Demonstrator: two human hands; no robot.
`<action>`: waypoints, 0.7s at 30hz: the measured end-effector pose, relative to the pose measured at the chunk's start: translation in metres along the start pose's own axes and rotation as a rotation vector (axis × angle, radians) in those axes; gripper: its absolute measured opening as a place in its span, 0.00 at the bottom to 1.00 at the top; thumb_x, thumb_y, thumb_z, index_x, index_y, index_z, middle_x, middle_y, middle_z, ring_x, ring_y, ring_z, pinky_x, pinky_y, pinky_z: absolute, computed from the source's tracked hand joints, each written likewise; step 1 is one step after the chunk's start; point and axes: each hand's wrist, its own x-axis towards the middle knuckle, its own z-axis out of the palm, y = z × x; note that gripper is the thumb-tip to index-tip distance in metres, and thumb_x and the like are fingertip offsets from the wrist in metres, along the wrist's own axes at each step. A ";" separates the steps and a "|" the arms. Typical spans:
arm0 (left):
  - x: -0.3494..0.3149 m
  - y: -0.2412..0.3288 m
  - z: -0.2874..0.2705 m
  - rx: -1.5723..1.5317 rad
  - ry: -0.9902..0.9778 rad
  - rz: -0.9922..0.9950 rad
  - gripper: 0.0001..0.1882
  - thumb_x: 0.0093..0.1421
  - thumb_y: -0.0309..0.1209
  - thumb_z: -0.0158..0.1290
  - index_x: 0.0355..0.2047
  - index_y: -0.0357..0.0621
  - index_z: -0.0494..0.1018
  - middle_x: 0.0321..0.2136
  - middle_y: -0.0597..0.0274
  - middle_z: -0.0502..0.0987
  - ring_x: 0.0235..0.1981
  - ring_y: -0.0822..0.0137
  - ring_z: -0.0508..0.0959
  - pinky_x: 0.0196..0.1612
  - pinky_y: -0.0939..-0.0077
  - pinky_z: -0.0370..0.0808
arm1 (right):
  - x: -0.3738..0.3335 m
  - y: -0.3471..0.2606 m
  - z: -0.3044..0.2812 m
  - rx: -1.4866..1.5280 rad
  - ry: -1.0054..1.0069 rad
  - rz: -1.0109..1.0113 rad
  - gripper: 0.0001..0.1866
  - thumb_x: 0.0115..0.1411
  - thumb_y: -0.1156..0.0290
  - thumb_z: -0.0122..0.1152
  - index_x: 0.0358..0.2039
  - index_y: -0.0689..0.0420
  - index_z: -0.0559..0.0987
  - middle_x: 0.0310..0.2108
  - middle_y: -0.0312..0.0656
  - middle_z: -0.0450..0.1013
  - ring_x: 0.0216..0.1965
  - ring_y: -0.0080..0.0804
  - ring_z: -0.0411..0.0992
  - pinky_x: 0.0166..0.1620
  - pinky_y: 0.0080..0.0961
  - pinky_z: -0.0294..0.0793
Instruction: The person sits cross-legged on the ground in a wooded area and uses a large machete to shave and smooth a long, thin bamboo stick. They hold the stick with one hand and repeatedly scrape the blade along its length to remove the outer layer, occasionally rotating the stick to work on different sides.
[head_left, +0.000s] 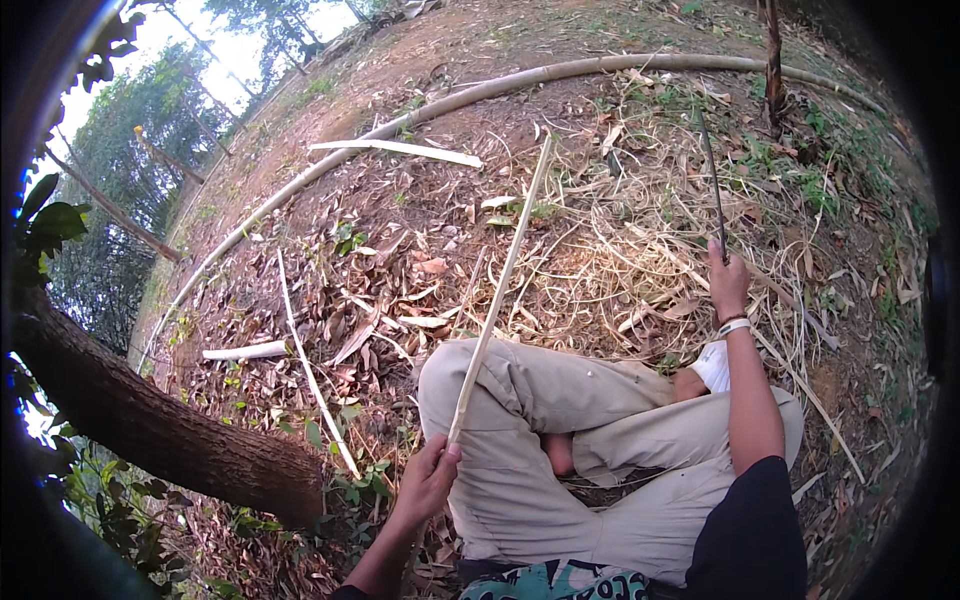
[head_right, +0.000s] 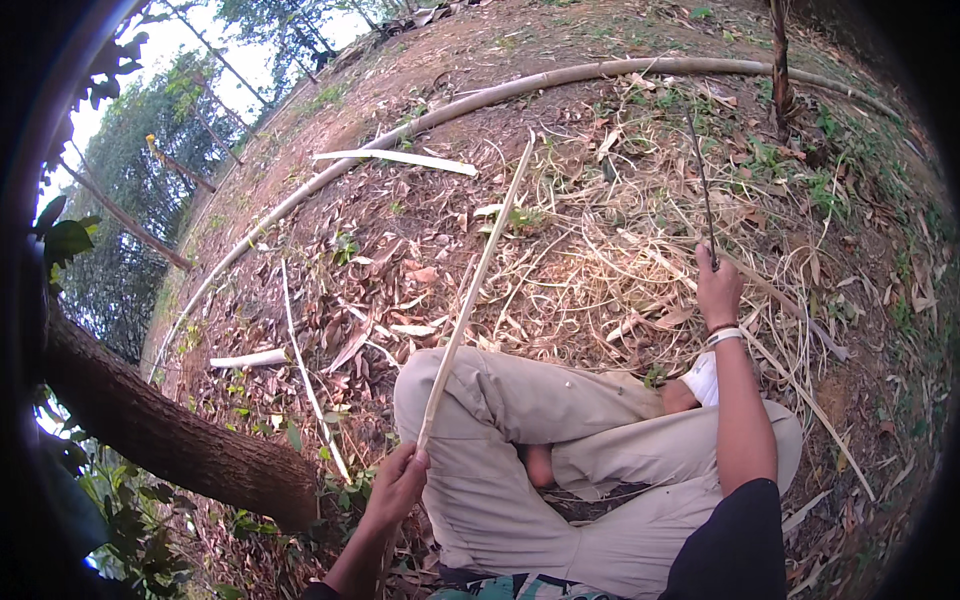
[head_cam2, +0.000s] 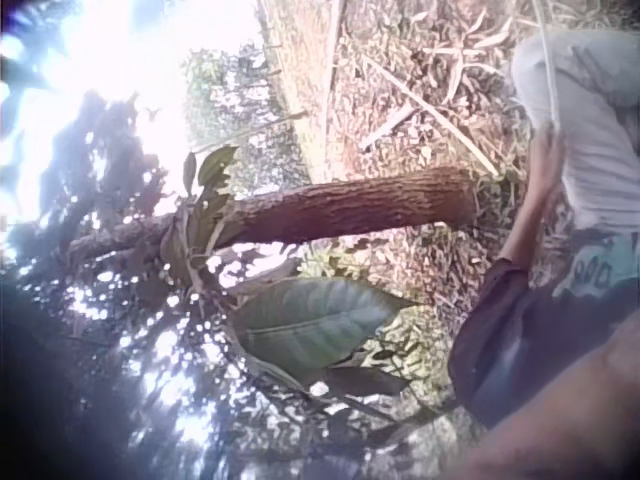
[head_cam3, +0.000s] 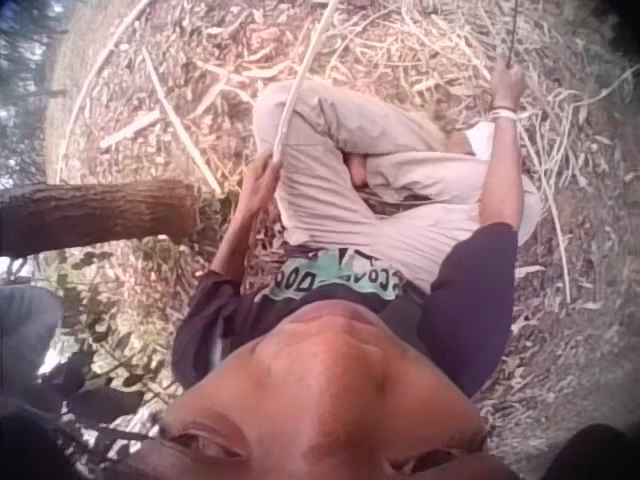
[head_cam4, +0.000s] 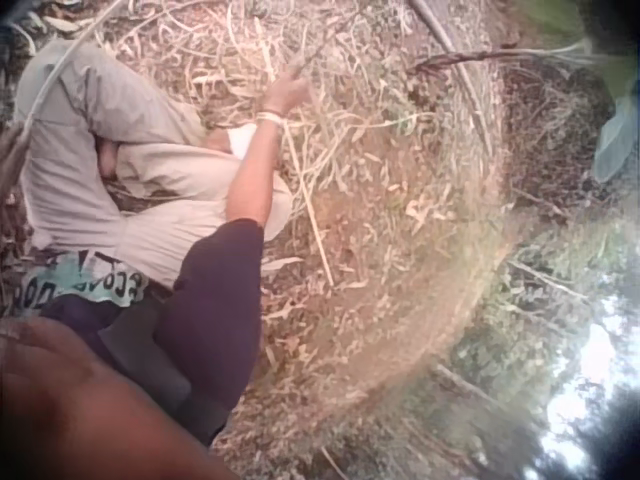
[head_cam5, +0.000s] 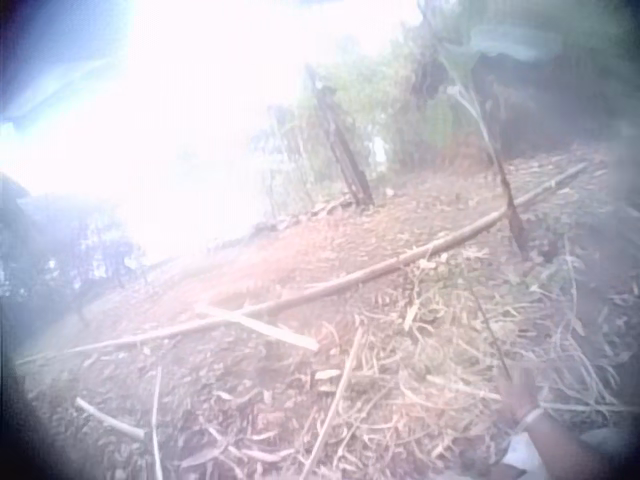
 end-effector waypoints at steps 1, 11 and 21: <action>0.015 0.003 0.005 -0.079 -0.031 0.001 0.16 0.72 0.39 0.42 0.31 0.42 0.68 0.16 0.75 0.60 0.17 0.82 0.59 0.20 0.82 0.58 | -0.009 -0.006 -0.003 -0.016 -0.004 -0.042 0.29 0.63 0.43 0.54 0.35 0.62 0.82 0.24 0.51 0.76 0.29 0.45 0.75 0.37 0.39 0.70; 0.134 0.124 0.090 -0.600 -0.450 0.055 0.15 0.72 0.38 0.41 0.45 0.40 0.71 0.14 0.72 0.59 0.12 0.82 0.57 0.13 0.86 0.54 | -0.078 -0.091 -0.029 0.113 -0.241 -0.481 0.20 0.57 0.55 0.66 0.19 0.59 0.75 0.10 0.41 0.64 0.13 0.37 0.66 0.22 0.34 0.64; 0.219 0.152 0.159 -0.604 -0.549 0.008 0.15 0.72 0.35 0.38 0.43 0.40 0.72 0.15 0.71 0.63 0.11 0.82 0.57 0.12 0.86 0.52 | -0.063 -0.054 -0.022 -0.140 -0.124 -0.586 0.09 0.48 0.61 0.64 0.23 0.51 0.76 0.16 0.42 0.72 0.19 0.45 0.73 0.23 0.39 0.70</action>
